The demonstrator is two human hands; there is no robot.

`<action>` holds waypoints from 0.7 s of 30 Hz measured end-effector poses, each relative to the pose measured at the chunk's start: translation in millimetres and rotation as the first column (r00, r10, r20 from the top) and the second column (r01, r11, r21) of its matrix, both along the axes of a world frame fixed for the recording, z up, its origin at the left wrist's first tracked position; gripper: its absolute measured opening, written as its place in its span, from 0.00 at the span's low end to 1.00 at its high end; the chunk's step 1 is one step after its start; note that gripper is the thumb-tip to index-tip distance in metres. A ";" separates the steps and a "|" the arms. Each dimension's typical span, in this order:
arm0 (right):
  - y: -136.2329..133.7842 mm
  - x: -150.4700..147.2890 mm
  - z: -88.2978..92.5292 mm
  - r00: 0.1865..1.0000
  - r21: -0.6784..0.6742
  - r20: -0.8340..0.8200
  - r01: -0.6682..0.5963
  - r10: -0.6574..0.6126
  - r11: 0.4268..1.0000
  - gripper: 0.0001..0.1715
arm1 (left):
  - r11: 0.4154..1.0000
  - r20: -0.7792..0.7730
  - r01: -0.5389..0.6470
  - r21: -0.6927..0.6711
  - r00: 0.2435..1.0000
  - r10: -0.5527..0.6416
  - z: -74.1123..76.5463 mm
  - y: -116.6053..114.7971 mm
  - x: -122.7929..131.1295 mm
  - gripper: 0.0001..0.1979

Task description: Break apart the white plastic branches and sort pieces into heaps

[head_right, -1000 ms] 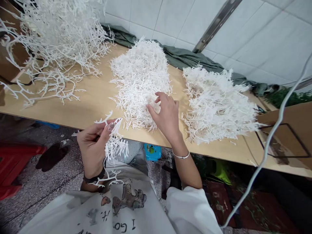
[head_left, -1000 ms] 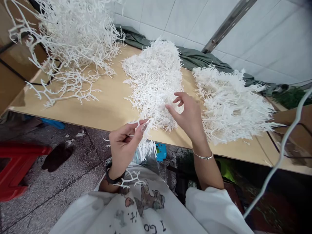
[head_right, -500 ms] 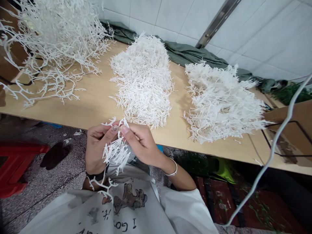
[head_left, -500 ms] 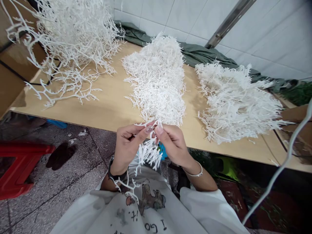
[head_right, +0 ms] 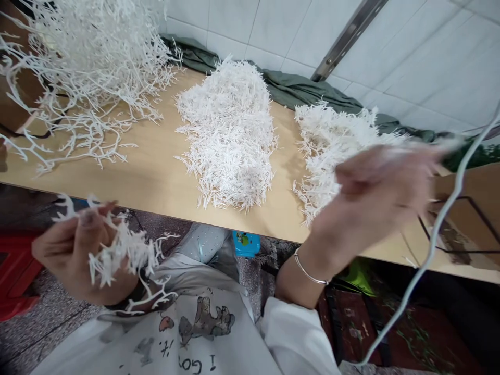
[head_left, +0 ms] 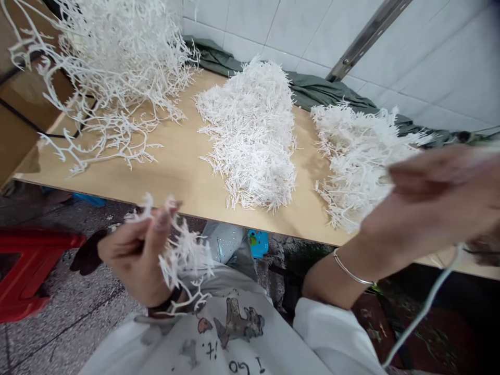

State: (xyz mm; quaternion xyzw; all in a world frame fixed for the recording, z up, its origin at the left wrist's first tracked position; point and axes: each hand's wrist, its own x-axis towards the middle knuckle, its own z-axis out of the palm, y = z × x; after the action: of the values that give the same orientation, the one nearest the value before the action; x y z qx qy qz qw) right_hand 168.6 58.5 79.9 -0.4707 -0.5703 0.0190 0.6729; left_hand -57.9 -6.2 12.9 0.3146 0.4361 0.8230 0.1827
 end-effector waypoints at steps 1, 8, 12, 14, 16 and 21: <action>8.2 -1.0 -5.9 0.988 -0.024 0.150 0.023 -0.019 0.999 0.21 | 1.000 -0.001 0.020 -0.002 1.000 -0.020 0.9 -1.5 1.4 0.03; 33.3 -36.9 -45.8 0.780 -0.270 0.624 0.162 0.044 0.949 0.14 | 0.966 0.070 0.257 -0.036 0.965 -0.254 -6.8 7.3 22.4 0.01; -1.6 -56.3 -36.4 0.829 -0.244 0.394 -0.323 0.398 0.914 0.14 | 0.955 0.086 0.295 -0.040 0.953 -0.291 -14.8 12.9 27.6 0.02; -18.4 -65.7 -34.5 0.688 -0.366 0.313 -0.549 0.655 0.752 0.15 | 0.945 0.078 0.318 -0.073 0.947 -0.313 -19.4 14.9 29.8 0.02; -28.6 -72.0 -35.8 0.572 -0.469 0.235 -0.642 0.786 0.607 0.13 | 0.939 0.078 0.329 -0.097 0.943 -0.322 -22.8 15.8 31.7 0.03; -36.8 -72.8 -44.6 0.618 -0.432 0.101 -0.679 0.780 0.594 0.09 | 0.946 0.063 0.319 -0.058 0.947 -0.316 -23.1 10.5 37.7 0.02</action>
State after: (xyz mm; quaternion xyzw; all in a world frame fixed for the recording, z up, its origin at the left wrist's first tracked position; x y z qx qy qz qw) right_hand 95.9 21.7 35.3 -0.3017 -0.7892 0.3304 0.4207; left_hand -20.2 4.3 -10.3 0.3527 0.4024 0.7756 0.3348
